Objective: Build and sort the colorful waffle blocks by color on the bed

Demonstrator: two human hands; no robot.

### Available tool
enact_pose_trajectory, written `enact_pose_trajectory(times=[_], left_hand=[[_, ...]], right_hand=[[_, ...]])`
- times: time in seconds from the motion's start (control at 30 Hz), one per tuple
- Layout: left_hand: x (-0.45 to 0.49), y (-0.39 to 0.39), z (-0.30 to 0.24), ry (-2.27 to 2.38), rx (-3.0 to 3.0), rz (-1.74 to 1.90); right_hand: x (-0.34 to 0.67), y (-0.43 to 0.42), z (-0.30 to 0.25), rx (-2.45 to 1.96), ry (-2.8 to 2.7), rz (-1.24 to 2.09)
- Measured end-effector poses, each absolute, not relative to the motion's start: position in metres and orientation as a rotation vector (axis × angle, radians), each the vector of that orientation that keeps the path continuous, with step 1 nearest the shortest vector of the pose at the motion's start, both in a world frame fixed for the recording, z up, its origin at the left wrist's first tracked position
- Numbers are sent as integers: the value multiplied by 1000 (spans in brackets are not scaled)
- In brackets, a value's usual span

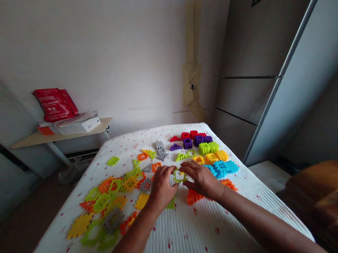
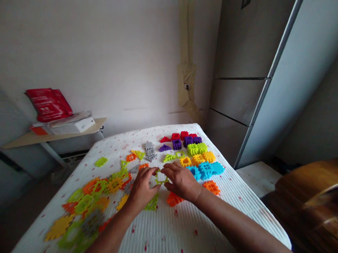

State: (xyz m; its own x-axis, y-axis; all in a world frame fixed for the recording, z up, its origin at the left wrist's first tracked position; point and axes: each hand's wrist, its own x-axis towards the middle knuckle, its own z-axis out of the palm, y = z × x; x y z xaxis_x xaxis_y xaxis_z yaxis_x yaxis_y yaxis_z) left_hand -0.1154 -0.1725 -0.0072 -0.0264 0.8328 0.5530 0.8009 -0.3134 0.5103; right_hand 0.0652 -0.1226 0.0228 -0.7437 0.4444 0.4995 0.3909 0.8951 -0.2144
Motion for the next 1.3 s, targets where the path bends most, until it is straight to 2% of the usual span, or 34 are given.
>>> enact_pose_trajectory(times=[0.27,0.43,0.7,0.8,0.9,1.3], left_hand=[[-118,-166,-9,1662,1684,1247],[-120,-162,-7,1514,1388,1251],[-136,-160,-2,1556,1261,1291],[-143,-162,-5,1567,1217,1332],[-148,-165,-12,1572,1199,1344],[-155,-170,-22,1594,1170,1340]], right_hand=[[57,-116,32,-630,-2601,228],[54,-116,30,-720,-2548,166],[70,-44,47,-1022,-2526,30],[75,-4,59,-1224,-2649,-7],[72,22,60,-1248,-2778,37],[52,45,37,-1361,-3055,33]])
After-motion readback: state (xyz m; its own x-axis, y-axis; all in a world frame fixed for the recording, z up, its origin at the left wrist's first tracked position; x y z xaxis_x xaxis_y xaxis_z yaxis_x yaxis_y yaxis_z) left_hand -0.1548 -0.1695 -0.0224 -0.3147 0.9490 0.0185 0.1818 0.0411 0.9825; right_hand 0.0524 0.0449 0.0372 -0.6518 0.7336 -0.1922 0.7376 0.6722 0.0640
